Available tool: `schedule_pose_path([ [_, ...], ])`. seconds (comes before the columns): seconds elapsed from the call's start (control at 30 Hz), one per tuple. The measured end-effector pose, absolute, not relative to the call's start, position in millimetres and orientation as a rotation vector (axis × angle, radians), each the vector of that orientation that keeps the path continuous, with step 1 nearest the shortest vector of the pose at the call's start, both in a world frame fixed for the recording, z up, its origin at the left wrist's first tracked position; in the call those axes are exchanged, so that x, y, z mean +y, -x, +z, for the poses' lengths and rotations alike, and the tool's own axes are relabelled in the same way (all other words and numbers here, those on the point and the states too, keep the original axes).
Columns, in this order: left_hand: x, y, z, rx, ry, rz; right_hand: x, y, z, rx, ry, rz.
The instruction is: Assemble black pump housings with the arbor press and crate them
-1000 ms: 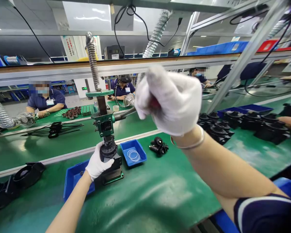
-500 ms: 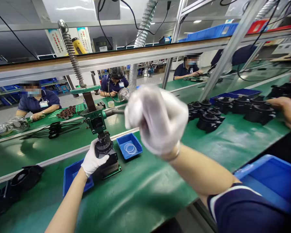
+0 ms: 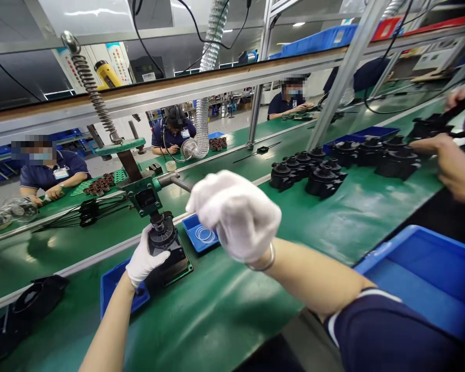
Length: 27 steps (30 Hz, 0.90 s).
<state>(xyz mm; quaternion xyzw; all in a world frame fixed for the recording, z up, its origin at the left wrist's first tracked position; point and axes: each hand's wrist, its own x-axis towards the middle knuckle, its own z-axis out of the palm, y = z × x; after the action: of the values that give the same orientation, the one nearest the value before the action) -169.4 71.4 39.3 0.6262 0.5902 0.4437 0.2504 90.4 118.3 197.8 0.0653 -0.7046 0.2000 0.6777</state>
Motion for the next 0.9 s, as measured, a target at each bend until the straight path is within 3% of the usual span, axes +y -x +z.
schedule_pose_path([
  [0.23, 72.3, 169.4, 45.2, 1.494, -1.614, 1.243, 121.6, -82.7, 198.0, -1.4, -0.245, 0.516],
  [0.4, 48.1, 154.6, 46.6, 1.438, -1.586, 1.296, 130.9, -91.7, 203.2, -1.457, -0.133, 0.745],
  [0.5, 9.5, 139.5, 29.0, 1.362, -1.591, 1.212, 142.1, -98.0, 161.9, -1.675, 0.13, 0.764],
  [0.57, -14.9, 130.4, 8.7, 1.323, -1.601, 1.103, 144.5, -100.5, 112.5, -2.108, 0.322, 0.718],
  [0.7, -40.8, 123.5, -24.9, 1.307, -1.509, 1.012, 130.4, -103.2, 22.4, -2.618, 0.275, 0.689],
  [0.9, -57.8, 125.6, 0.9, 1.671, -1.784, 0.711, 117.0, -94.4, -0.6, -2.777, 0.1, 0.609],
])
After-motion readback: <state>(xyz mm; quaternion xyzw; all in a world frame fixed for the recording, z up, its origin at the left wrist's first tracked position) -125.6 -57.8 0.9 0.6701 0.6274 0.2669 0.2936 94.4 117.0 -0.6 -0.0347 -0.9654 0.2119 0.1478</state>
